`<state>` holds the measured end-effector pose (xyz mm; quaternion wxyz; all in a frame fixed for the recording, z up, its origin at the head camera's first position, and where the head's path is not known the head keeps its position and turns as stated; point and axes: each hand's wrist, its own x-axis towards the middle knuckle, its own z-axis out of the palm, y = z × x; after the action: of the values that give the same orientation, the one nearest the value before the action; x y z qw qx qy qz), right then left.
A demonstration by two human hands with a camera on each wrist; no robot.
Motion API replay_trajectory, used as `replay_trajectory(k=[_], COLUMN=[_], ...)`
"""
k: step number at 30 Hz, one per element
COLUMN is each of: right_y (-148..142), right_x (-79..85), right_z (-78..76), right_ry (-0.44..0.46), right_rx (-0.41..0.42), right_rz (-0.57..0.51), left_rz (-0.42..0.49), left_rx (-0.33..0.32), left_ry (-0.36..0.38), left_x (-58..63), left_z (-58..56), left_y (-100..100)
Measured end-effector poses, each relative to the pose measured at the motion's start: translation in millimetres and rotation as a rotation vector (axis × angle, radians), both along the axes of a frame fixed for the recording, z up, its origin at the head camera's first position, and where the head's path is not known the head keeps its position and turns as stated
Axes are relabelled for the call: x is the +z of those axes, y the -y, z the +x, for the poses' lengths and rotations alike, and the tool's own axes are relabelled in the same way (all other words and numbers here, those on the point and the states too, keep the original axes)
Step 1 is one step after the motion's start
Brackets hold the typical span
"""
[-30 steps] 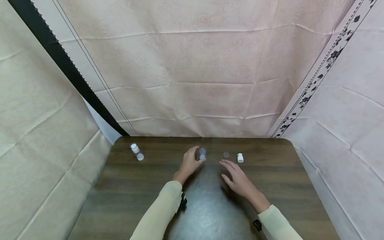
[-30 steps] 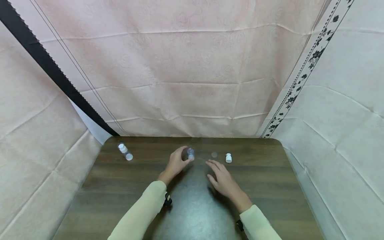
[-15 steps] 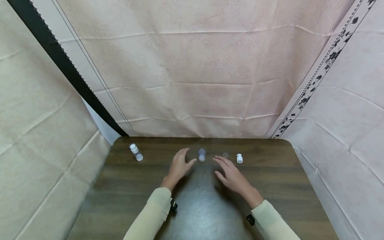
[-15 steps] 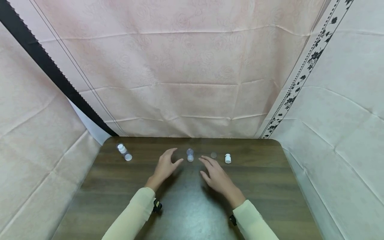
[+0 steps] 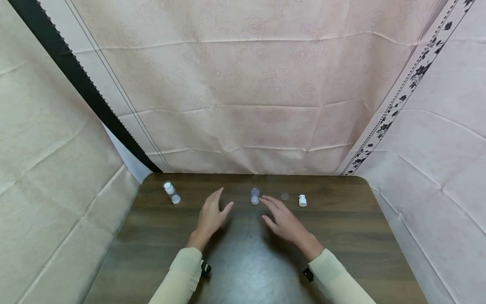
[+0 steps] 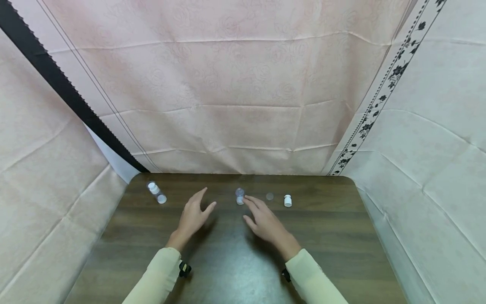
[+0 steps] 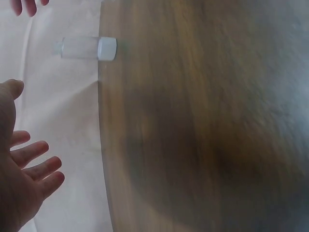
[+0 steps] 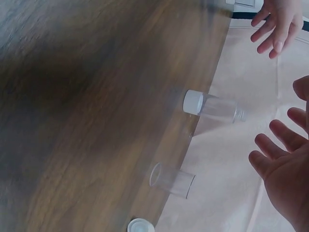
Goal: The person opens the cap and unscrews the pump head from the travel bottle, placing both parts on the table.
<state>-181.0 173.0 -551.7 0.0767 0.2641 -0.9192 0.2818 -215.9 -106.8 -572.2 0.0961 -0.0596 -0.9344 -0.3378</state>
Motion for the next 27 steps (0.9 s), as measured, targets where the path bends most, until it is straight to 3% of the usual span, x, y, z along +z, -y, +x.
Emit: replay_trajectory(k=[13,27], right_y=[17,30], right_x=[0.6,-3.9], right_z=[2.6,6.5], right_ry=[0.019,0.117], right_rx=[0.025,-0.006], right_rz=[-0.002,-0.001], left_rz=[0.019,0.055], left_rx=[0.096,0.272], left_ry=[-0.027,-0.174], left_x=[-5.9,-25.6], left_z=[9.5,11.0], left_y=[53,109])
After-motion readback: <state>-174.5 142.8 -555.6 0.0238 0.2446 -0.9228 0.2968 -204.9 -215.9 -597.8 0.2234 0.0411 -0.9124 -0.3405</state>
